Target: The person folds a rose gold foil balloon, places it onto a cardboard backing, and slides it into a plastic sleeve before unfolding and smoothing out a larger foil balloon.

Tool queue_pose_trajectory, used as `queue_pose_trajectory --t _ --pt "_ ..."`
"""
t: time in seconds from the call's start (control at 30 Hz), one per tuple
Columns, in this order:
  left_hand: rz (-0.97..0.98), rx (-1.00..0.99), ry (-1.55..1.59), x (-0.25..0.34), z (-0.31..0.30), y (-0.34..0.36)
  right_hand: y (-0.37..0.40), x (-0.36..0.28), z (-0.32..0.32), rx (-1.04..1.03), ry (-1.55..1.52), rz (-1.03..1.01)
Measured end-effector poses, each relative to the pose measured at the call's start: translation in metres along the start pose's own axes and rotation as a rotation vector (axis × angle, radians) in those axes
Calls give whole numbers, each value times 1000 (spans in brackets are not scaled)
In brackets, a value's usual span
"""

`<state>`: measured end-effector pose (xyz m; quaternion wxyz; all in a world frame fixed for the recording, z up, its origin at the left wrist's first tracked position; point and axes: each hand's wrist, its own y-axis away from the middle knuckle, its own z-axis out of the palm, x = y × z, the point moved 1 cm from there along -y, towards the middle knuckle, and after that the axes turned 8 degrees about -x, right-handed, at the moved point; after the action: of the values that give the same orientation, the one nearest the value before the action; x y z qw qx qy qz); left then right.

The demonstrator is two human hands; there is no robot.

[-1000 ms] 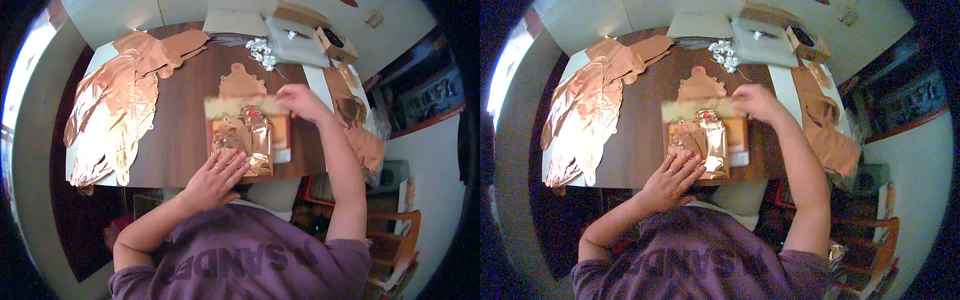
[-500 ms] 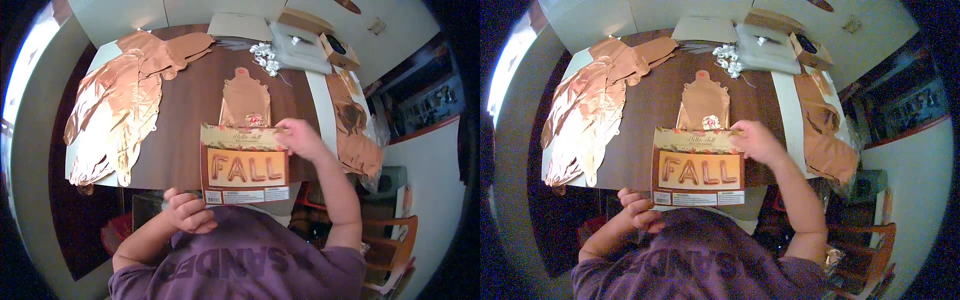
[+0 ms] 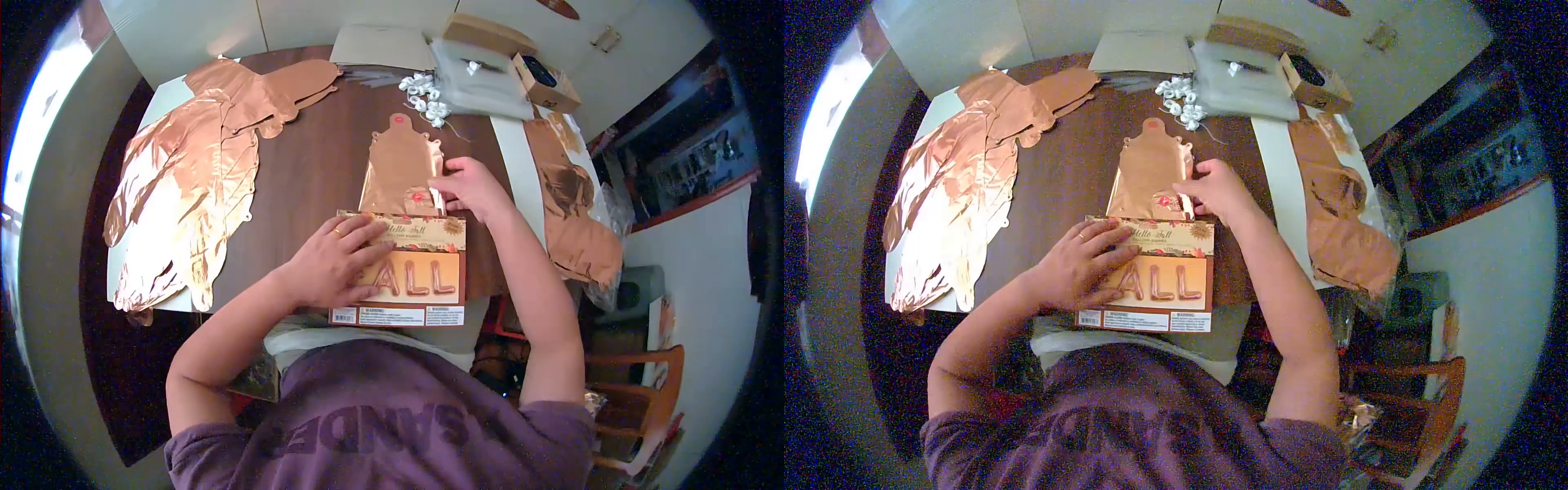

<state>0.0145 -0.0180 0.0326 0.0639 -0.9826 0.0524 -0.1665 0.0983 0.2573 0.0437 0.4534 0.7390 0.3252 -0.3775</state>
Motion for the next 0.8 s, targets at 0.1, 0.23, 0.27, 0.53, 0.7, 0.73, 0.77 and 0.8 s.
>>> queue_pose_trajectory --t 0.1,0.23,0.27,0.53,0.7,0.73,0.77,0.8 --pt "36 -27 22 -11 -6 -5 -17 -6 -6 -77 -14 101" --pt "65 -16 21 -22 -7 -10 -19 -15 -7 -156 169 45" --pt "65 -21 22 -23 -7 -10 -25 -8 -7 -148 216 -3" --pt "37 -5 -16 -24 -3 -7 49 -7 14 -7 933 -818" --pt "42 48 -23 -29 1 -5 77 40 27 94 1183 -1075" --pt "13 22 19 -30 1 0 77 42 25 84 1176 -1070" --pt "-16 -5 58 -32 1 5 77 43 25 76 1168 -1066" --pt "-76 -12 71 -32 -4 9 76 45 24 76 1162 -1076"
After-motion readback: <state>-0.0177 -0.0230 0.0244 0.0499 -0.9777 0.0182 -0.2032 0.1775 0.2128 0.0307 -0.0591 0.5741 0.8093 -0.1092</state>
